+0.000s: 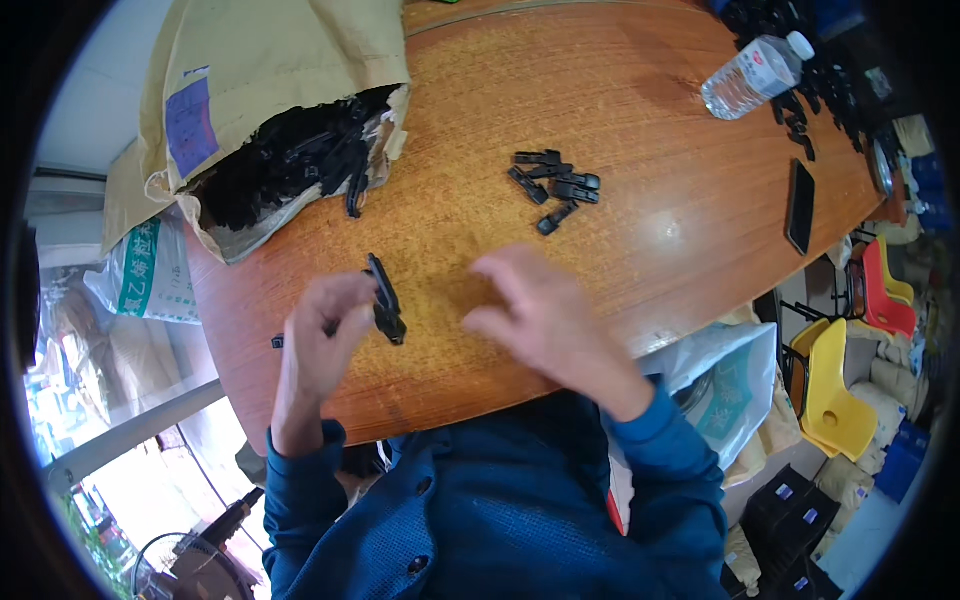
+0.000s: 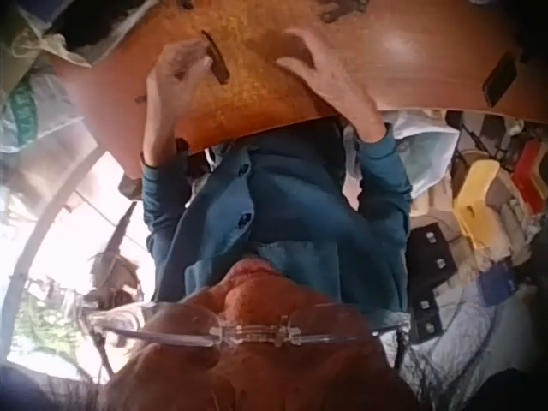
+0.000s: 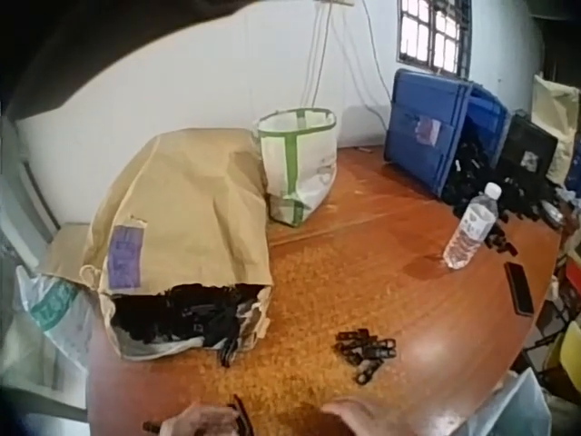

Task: Assembling small black plastic components by hand at a workbench.

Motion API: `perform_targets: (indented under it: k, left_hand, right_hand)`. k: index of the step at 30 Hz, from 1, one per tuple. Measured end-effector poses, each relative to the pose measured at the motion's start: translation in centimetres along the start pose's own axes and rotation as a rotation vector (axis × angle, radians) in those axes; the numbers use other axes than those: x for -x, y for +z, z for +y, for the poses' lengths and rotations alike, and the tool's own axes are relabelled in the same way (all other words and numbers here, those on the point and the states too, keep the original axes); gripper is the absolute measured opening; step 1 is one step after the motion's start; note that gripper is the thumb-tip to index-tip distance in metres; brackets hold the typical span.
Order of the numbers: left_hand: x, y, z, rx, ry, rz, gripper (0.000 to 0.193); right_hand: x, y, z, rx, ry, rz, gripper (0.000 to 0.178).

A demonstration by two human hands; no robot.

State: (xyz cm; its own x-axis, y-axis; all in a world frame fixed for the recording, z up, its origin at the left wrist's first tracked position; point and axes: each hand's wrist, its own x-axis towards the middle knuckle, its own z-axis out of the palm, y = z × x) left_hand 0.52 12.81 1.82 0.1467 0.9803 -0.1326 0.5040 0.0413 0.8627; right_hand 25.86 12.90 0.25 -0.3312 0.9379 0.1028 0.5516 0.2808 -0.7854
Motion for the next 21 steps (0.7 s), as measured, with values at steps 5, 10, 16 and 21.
perform_targets:
  k: [5, 10, 16, 21]
  left_hand:
    - [-7.3, -0.6, -1.9, -0.337, 0.111, 0.228, 0.027]
    - [-10.6, 0.8, -3.1, -0.592, 0.173, 0.271, 0.027]
    - [-7.8, -0.3, -4.1, 0.238, -0.086, 0.158, 0.026]
    - [-1.9, 0.5, 0.2, 0.876, -0.119, -0.089, 0.026]
  right_hand:
    - [-1.0, -4.5, 3.2, 0.56, 0.022, 0.132, 0.03]
    - [-1.4, -4.3, 5.1, 0.652, -0.076, 0.091, 0.022]
    - [-0.7, -2.9, 5.9, 0.594, -0.159, 0.209, 0.014]
    - [1.5, -0.4, 0.0, -0.087, -0.098, 0.191, 0.014]
